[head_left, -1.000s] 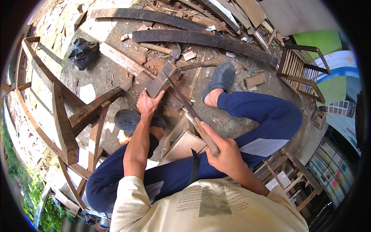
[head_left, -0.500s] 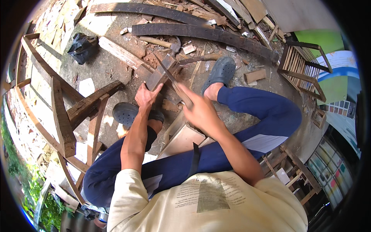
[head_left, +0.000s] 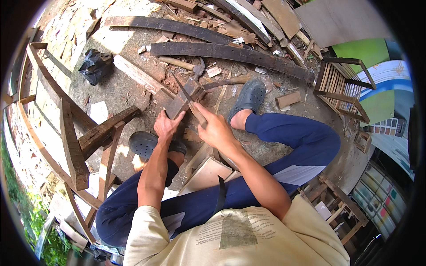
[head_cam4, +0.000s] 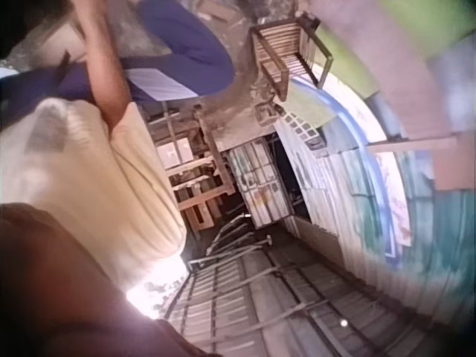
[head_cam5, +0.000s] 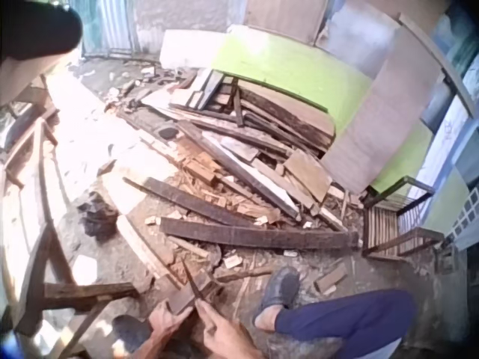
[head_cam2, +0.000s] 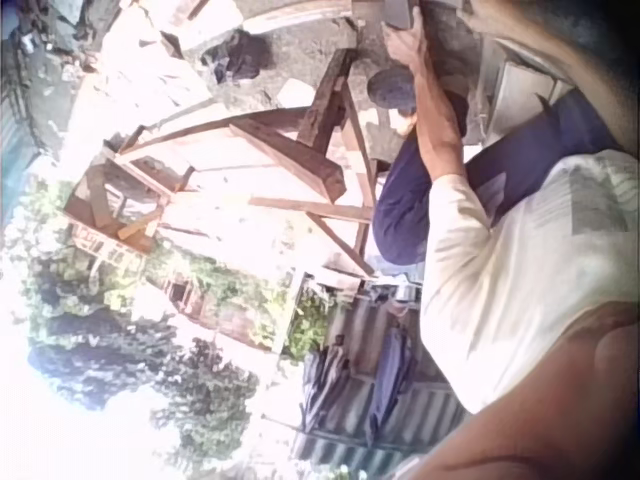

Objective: The person sits on the ground and uses a chisel and hammer to shape a small piece of wood. They repeatedly strike the chisel to remove material and occasionally adjust the wood's position.

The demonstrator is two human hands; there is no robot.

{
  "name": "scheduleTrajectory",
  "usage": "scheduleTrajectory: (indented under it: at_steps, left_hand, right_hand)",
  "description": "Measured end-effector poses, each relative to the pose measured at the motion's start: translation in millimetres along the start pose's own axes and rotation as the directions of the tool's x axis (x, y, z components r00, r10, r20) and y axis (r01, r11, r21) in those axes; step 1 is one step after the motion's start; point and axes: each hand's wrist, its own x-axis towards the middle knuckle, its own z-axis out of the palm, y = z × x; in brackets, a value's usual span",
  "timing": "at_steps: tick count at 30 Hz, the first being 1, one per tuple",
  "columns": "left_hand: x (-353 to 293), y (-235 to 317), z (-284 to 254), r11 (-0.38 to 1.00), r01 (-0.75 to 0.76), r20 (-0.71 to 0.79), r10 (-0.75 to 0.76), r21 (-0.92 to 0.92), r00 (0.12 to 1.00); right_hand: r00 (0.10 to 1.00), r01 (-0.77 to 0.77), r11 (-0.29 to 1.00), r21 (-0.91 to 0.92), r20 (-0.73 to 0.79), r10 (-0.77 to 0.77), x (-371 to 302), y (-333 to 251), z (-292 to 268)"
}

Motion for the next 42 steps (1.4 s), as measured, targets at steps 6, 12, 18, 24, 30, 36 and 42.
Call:
scheduleTrajectory:
  at_steps: [6, 12, 18, 24, 30, 36, 42]
  left_hand:
    - [2.3, 0.0, 7.5, 0.999, -0.01, -0.082, 0.012, 0.032, 0.997]
    - [-4.1, 1.7, -4.7, 1.0, -0.025, -0.005, 0.025, -0.001, 1.0]
    - [3.3, -2.9, 4.5, 1.0, -0.008, -0.051, 0.009, 0.016, 0.999]
    - [-1.2, 7.4, -6.3, 1.0, 0.0, 0.04, 0.001, -0.028, 0.999]
    - [-0.8, -5.8, 3.9, 1.0, -0.008, -0.057, 0.006, -0.025, 0.998]
    - [1.2, 3.0, 2.4, 0.997, -0.024, -0.012, 0.024, -0.069, 1.0]
    - [-6.0, -7.7, 8.5, 1.0, 0.002, -0.019, -0.002, -0.007, 1.0]
  right_hand:
    - [0.979, 0.185, 0.978, 0.096, -0.103, -0.175, -135.4, 8.2, -40.3]
    - [0.999, -0.011, 1.0, -0.003, 0.034, 0.011, -22.1, 6.5, -9.5]
    - [0.975, 0.202, 0.979, 0.005, -0.097, -0.201, -148.2, -0.4, -48.2]
    - [0.972, 0.204, 0.979, -0.016, -0.116, -0.205, 10.4, 34.6, 18.2]
    - [0.96, 0.251, 0.966, -0.056, -0.109, -0.256, -149.5, 2.0, -47.6]
    - [1.0, 0.011, 0.995, -0.1, -0.001, -0.012, 15.6, -5.6, -2.9]
    - [0.963, 0.261, 0.962, -0.079, -0.05, -0.266, -114.0, -9.1, -32.5]
